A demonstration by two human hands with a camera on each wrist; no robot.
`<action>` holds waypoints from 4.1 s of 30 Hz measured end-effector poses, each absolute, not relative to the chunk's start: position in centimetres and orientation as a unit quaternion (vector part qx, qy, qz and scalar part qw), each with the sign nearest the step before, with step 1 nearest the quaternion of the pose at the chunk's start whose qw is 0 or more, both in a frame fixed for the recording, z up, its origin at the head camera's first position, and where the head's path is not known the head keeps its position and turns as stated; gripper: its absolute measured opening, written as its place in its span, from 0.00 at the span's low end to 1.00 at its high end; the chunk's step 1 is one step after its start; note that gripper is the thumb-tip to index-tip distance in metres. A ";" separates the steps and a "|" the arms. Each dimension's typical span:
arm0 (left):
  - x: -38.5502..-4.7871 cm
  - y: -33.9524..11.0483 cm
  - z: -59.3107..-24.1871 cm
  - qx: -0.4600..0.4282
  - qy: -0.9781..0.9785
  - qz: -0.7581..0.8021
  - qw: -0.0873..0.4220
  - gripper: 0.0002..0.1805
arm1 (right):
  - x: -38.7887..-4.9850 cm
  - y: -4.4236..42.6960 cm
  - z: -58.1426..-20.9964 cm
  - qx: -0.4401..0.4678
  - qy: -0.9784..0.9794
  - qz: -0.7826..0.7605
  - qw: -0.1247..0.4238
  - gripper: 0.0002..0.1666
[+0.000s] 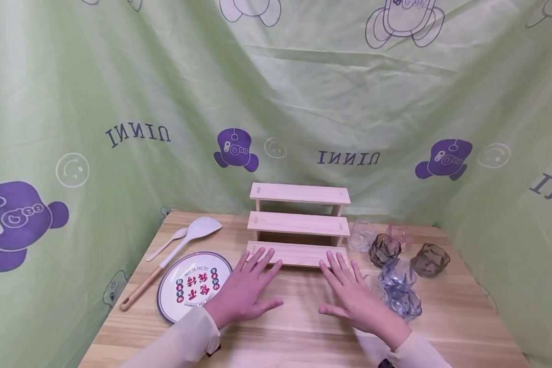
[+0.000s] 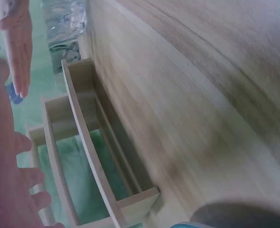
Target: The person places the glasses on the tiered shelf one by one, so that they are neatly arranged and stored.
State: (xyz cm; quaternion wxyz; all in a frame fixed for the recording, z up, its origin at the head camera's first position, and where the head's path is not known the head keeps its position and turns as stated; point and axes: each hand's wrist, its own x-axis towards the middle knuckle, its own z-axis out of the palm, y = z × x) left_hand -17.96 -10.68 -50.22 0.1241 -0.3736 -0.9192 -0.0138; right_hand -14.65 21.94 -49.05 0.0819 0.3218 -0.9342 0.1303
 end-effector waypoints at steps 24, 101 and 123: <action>-23.7 -11.4 -49.1 0.063 -0.700 -0.694 -0.157 0.36 | -12.4 24.2 -50.4 0.234 -0.770 0.580 0.124 0.30; -24.5 -12.4 -52.1 0.112 -0.711 -0.686 -0.111 0.25 | -13.6 24.3 -54.8 -0.027 -0.825 0.562 0.054 0.56; -25.0 -11.4 -52.7 0.091 -0.715 -0.683 -0.116 0.26 | -29.1 16.1 -39.0 0.101 -0.807 0.581 0.045 0.56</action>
